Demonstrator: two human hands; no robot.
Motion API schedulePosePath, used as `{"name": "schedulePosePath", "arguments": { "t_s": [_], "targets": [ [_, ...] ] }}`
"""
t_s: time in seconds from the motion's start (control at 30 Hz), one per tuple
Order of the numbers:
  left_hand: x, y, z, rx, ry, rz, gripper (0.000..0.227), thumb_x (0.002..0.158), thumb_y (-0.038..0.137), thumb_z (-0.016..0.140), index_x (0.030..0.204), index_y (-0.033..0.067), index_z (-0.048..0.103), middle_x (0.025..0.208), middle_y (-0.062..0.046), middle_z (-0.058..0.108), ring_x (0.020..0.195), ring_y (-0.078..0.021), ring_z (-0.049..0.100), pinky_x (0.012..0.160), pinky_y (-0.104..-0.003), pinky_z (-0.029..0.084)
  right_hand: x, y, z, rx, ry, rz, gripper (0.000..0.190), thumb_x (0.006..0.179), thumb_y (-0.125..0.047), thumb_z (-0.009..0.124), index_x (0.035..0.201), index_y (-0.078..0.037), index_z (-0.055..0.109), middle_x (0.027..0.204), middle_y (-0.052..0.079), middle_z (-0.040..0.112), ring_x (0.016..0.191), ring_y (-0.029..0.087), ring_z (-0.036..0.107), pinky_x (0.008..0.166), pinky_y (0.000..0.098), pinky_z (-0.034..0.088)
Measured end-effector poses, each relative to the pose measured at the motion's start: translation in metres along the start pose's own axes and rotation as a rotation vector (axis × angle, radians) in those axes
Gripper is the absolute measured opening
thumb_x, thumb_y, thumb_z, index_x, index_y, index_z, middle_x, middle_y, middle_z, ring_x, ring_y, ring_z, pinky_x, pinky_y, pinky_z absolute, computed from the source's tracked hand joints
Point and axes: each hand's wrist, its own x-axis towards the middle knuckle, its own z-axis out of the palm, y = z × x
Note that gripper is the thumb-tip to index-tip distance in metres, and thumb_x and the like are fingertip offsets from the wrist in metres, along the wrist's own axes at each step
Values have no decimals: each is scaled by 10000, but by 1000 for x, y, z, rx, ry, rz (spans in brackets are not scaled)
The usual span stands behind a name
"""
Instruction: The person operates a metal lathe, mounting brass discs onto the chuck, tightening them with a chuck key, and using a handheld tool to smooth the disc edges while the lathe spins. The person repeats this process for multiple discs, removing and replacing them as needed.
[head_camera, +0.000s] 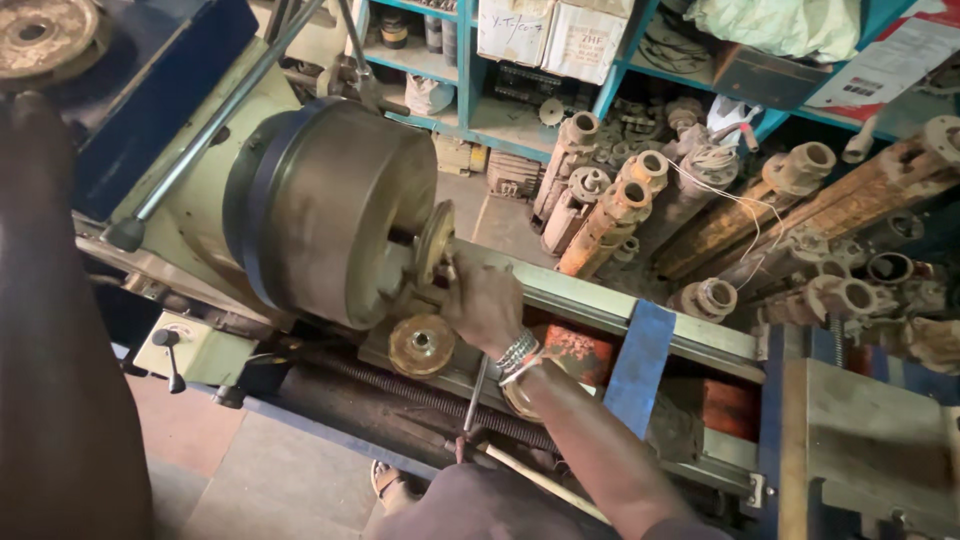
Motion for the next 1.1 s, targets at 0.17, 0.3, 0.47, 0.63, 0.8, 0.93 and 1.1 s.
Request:
{"name": "schedulePosePath", "arguments": {
  "t_s": [0.17, 0.3, 0.47, 0.63, 0.8, 0.93, 1.1],
  "targets": [
    [-10, 21, -14, -367, 125, -262, 411, 1089, 243, 403, 1168, -55, 675, 1064, -275, 699, 967, -422, 690, 790, -551, 512, 6, -6, -11, 135, 4, -10, 147, 819, -116, 618, 943, -72, 684, 652, 232, 645, 623, 441, 654, 597, 556, 511],
    [-6, 30, -19, -276, 22, -299, 439, 1093, 284, 379, 1124, -42, 671, 1021, -291, 682, 907, -436, 670, 753, -565, 493, 6, -12, -16, 221, -53, 39, 116, 879, -124, 589, 940, -57, 661, 672, 246, 638, 668, 452, 656, 626, 562, 496],
    [-7, 10, -3, 190, 252, 23, 331, 1033, 338, 617, 1063, 17, 692, 1057, -241, 681, 960, -373, 685, 759, -462, 548, 6, -20, -16, 161, -35, 47, 113, 879, -140, 601, 937, -51, 637, 661, 235, 641, 648, 449, 652, 625, 563, 498],
    [-16, -10, 14, 324, 197, 184, 226, 1011, 190, 686, 1026, -33, 652, 1089, -238, 645, 1085, -408, 664, 892, -487, 556, 7, -18, -13, 57, -44, 8, 140, 838, -157, 644, 917, -42, 634, 568, 208, 619, 530, 425, 634, 515, 541, 496],
    [-10, 11, -3, 116, 156, 18, 142, 1027, 61, 561, 1098, -18, 656, 1180, -270, 665, 1076, -391, 683, 871, -483, 559, 11, -10, -15, 12, -171, -17, 144, 833, -145, 622, 901, -19, 616, 502, 149, 579, 438, 339, 603, 455, 482, 478],
    [-25, 50, -42, -501, 105, -400, 285, 1070, 231, 552, 1217, 4, 640, 1153, -221, 694, 981, -303, 695, 813, -431, 546, 14, -9, -20, -32, -198, -63, 154, 875, -173, 619, 916, -24, 627, 518, 139, 584, 455, 337, 590, 480, 482, 472],
    [-39, 93, -81, -683, 151, -348, 354, 1075, 212, 556, 1341, -14, 608, 1198, -194, 701, 1007, -249, 719, 819, -384, 584, 16, -14, -25, -58, -320, -7, 371, 776, -266, 705, 1011, 6, 611, 544, 151, 609, 463, 352, 608, 477, 489, 513]
  ]
}}
